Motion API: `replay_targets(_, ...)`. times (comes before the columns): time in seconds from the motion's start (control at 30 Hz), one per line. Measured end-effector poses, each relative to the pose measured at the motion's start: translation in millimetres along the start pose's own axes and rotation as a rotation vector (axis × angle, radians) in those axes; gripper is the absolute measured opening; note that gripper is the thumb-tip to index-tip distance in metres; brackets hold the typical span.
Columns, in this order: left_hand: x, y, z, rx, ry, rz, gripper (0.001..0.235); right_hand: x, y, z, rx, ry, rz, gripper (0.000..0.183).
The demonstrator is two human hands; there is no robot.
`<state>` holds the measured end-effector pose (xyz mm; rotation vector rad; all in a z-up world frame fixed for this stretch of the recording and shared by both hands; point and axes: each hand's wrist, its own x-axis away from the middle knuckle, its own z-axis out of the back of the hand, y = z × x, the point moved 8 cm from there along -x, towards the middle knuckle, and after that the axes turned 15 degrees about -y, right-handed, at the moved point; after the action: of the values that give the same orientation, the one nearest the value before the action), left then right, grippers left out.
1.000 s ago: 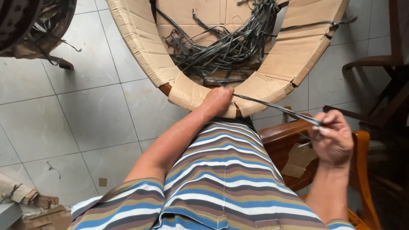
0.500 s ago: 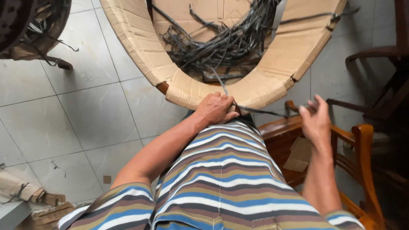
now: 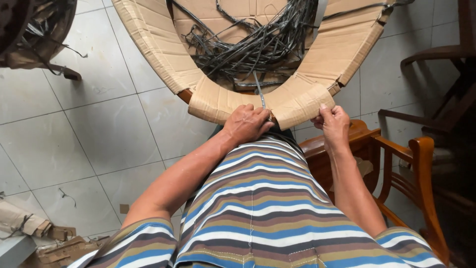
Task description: Wrapping wooden chair frames with cardboard and securing them with ties for transport or storage.
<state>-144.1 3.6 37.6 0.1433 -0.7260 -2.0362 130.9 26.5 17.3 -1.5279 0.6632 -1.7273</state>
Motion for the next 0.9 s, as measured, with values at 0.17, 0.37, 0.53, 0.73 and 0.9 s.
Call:
replay_targets(0.17,1,6,9,-0.037,0.128,-0.018,0.024,60,-25,-73,0.104,-0.243,-0.005,0.060)
replay_targets(0.37,1,7,4,-0.056,0.134,-0.019,0.023,78,-42,-132,0.401,-0.384,-0.219,0.076)
replay_targets(0.53,-12,13,26,0.017,-0.135,0.031,0.030,67,-3,-118,0.185,-0.527,-0.123,0.038)
replay_targets(0.73,-50,-45,-8,0.277,-0.429,0.295,0.037,76,-27,-94,-0.042,-0.432,0.113,0.032)
replay_targets(0.9,-79,-118,-89,0.384,-0.571,0.510,0.045,84,-64,-80,-0.026,-0.363,0.258,0.031)
